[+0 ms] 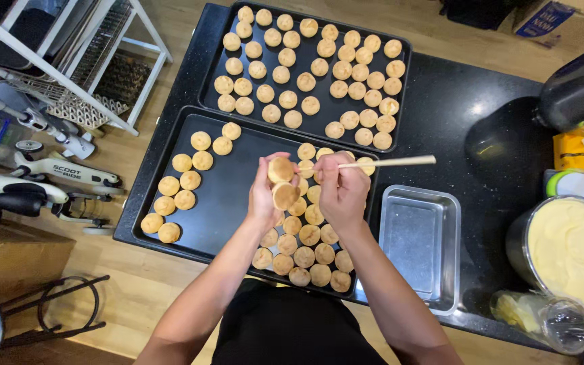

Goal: The person fills small round pastries with cream using a wooden stick. They pick up each pastry by hand, poke a hole with the stick, scoop cream from a bowl, and insert the filling into the pastry before placing it on a tray.

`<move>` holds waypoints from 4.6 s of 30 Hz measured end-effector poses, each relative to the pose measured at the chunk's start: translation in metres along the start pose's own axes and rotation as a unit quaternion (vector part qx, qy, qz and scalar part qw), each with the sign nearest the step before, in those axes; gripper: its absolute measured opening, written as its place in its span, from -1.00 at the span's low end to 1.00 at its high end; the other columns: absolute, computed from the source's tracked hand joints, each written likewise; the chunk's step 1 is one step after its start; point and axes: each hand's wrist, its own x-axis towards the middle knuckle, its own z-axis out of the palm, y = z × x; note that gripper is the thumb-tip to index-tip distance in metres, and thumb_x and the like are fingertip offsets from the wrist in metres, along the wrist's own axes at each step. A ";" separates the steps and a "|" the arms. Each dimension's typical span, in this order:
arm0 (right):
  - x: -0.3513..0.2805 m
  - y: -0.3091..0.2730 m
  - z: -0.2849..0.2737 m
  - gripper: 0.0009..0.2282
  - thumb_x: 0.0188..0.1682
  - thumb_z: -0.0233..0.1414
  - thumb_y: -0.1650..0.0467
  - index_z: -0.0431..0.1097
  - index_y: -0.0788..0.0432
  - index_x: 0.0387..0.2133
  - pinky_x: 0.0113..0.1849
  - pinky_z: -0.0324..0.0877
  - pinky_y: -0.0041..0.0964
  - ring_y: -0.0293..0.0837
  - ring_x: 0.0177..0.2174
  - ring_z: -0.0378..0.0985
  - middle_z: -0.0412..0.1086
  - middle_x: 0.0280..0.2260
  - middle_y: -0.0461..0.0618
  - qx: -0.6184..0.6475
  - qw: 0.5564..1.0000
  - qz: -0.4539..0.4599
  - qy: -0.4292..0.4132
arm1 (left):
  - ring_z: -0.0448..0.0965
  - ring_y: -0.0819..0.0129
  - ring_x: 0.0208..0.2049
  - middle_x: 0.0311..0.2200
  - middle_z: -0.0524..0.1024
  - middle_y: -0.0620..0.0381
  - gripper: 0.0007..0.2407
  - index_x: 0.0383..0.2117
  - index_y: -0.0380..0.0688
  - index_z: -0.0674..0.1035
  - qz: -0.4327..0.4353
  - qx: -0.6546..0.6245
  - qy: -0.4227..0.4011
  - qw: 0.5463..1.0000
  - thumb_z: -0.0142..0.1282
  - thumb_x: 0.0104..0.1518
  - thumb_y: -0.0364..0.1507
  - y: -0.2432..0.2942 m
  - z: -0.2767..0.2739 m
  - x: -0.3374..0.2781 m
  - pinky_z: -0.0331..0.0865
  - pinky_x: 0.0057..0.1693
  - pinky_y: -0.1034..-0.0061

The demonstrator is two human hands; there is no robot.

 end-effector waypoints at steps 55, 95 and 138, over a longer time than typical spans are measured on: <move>-0.038 -0.028 -0.022 -0.82 0.17 -0.04 0.47 0.40 0.28 -0.44 -0.44 0.35 -0.39 -0.26 -0.51 0.49 0.44 -0.48 -0.03 -0.001 0.998 0.005 -0.067 | 0.52 0.38 -0.32 -0.31 0.46 0.10 -0.61 0.06 -0.11 0.41 -0.070 -0.012 0.080 0.994 -0.32 0.40 -0.09 -0.008 0.055 -0.036 0.48 -0.15 0.45; -0.048 0.053 -0.037 -0.75 0.24 -0.09 0.33 0.41 0.19 -0.40 -0.57 0.13 -0.50 -0.44 -0.62 0.22 0.28 -0.60 -0.22 0.075 0.979 0.188 0.013 | 0.49 0.41 -0.54 -0.52 0.50 0.10 -0.66 -0.19 -0.20 0.52 0.048 0.481 -0.033 0.875 -0.23 0.40 -0.18 -0.034 0.066 -0.021 0.35 -0.38 0.50; -0.023 0.100 -0.030 -0.68 0.25 -0.21 0.22 0.31 0.20 -0.32 -0.55 0.14 -0.46 -0.32 -0.65 0.31 0.30 -0.54 -0.11 0.113 0.935 0.283 0.181 | 0.50 -0.20 -0.17 -0.23 0.45 -0.35 -0.60 -0.11 -0.40 0.30 0.249 0.672 0.061 0.694 0.22 0.20 -0.31 -0.041 -0.041 0.128 0.41 0.00 0.11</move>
